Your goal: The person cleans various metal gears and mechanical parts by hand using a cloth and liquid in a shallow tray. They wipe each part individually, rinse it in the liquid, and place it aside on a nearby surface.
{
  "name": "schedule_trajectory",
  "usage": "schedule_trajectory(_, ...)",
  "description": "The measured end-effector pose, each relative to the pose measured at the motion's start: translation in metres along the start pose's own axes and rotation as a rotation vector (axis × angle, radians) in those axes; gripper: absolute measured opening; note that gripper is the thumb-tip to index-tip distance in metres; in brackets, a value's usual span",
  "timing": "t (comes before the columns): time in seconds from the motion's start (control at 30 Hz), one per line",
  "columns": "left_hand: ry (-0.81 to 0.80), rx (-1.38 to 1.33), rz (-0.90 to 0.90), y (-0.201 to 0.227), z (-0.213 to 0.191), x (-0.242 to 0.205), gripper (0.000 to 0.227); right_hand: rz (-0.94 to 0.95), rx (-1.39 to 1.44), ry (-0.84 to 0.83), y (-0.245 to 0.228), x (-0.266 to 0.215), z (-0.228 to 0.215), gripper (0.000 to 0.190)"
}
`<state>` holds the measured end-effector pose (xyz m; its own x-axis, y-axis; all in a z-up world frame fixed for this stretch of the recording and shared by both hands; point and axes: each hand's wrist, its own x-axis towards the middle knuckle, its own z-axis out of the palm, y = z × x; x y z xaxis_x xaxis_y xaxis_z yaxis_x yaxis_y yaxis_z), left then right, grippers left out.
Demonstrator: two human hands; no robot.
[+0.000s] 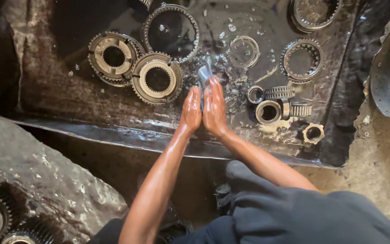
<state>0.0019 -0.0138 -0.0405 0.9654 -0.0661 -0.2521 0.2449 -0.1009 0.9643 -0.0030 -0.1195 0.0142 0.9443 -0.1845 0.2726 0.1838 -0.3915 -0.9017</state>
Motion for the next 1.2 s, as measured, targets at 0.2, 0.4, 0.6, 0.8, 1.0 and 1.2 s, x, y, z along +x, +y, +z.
schedule_trajectory(0.2, 0.058, 0.234, 0.043, -0.031, 0.003, -0.005, 0.061, 0.425, 0.115, -0.215, 0.047, 0.06, 0.012, 0.036)
schedule_trajectory(0.4, 0.114, 0.275, 0.26, -0.047, 0.005, 0.003, 0.055, 0.088, -0.269, -0.052, -0.001, -0.016, -0.001, 0.037)
schedule_trajectory(0.6, -0.006, 0.057, 0.144, -0.028, 0.0, 0.001, 0.051, 0.315, 0.141, -0.212, 0.055, 0.043, 0.016, 0.029)
schedule_trajectory(0.8, -0.033, 0.562, 0.507, -0.042, -0.019, -0.006, 0.05, 0.312, -0.314, -0.308, 0.089, 0.106, 0.003, 0.028)
schedule_trajectory(1.0, -0.111, -0.069, -0.025, 0.004, -0.052, -0.023, 0.054, -0.47, -0.661, -0.266, 0.05, 0.074, -0.035, 0.059)
schedule_trajectory(1.2, -0.093, 0.018, -0.199, 0.085, -0.058, -0.031, 0.059, -0.445, -0.683, -0.613, 0.031, 0.054, -0.051, 0.051)
